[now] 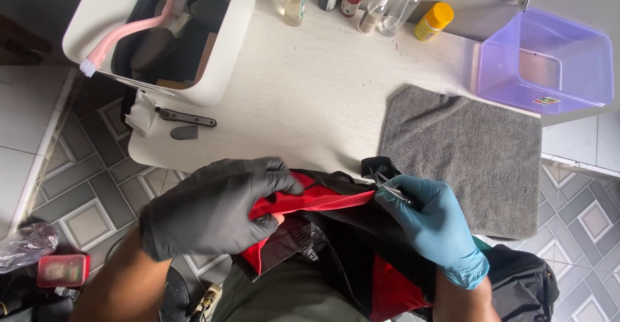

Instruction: The person uses a small white tool to scrape and clean the red interior lining of a black and red bag. They work on the seams and corners, then flip the bag to clean the black exterior and straps.

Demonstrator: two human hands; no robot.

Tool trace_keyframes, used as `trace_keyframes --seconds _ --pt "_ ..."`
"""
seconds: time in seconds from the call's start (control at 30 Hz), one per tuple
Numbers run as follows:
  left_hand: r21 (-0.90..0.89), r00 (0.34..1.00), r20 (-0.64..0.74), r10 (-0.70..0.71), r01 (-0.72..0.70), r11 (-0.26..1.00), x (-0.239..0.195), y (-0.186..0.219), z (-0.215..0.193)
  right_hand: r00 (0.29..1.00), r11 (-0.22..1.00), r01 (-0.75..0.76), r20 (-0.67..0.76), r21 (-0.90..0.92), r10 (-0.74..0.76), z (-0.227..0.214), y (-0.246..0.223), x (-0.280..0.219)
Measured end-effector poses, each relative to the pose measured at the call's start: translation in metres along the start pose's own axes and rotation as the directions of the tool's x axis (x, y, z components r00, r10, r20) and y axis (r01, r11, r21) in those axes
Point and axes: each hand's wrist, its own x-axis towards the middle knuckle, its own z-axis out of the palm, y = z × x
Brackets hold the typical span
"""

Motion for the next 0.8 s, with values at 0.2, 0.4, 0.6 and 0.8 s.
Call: trace_keyframes --seconds 0.2,0.4,0.6,0.8 --pt "0.190 0.991 -0.133 0.030 -0.004 0.982 -0.041 -0.015 0.004 0.999 1.000 0.018 0.048 0.024 -0.019 -0.001 -0.003 0.000" --pt "0.187 0.965 0.143 -0.220 0.192 0.963 -0.053 -0.009 -0.027 0.980 0.982 0.166 0.100 0.085 -0.174 -0.003 0.011 -0.001" --pt "0.033 0.995 -0.095 0.017 -0.013 0.999 -0.056 0.012 -0.030 0.894 0.848 0.308 0.175 0.431 -0.413 -0.008 0.015 -0.009" --pt "0.010 0.988 -0.137 0.075 -0.074 0.997 -0.052 0.034 -0.010 0.809 0.605 0.270 0.164 0.749 -0.564 -0.018 0.003 -0.015"
